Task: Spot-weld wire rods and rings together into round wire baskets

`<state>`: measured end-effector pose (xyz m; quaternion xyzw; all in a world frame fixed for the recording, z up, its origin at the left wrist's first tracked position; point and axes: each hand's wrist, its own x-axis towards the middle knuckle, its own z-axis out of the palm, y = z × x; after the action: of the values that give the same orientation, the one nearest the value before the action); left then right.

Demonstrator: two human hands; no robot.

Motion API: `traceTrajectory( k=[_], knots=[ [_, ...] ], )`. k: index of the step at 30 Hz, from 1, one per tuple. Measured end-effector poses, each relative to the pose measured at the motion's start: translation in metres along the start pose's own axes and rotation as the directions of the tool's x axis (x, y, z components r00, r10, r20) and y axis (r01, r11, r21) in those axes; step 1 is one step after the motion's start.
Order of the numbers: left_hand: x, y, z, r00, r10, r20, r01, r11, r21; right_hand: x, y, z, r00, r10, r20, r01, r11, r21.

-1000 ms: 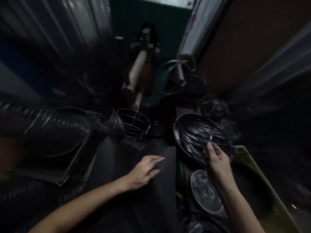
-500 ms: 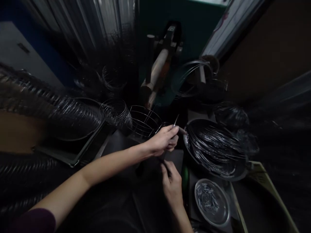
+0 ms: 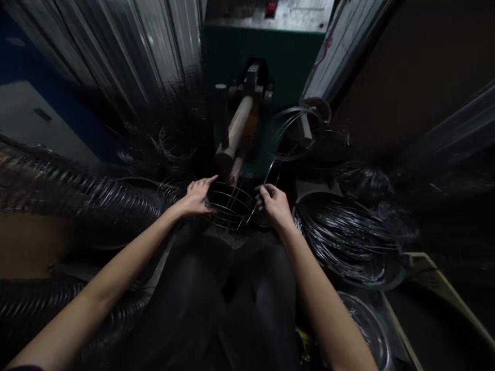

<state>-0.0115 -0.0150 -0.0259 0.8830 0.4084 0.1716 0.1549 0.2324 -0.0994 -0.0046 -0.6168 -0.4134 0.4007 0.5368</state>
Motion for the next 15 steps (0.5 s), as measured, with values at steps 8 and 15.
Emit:
traceTrajectory(
  k=[8, 15],
  knots=[
    [-0.001, -0.016, 0.031, 0.980, 0.103, -0.171, -0.135, 0.972, -0.190, 0.054, -0.004, 0.046, 0.986, 0.018, 0.168, -0.056, 0.973, 0.225],
    [-0.002, -0.025, 0.036, 0.973, 0.114, -0.203, -0.162, 0.957, -0.239, 0.058, 0.004, 0.054, 0.975, 0.090, 0.205, -0.141, 0.958, 0.251]
  ],
)
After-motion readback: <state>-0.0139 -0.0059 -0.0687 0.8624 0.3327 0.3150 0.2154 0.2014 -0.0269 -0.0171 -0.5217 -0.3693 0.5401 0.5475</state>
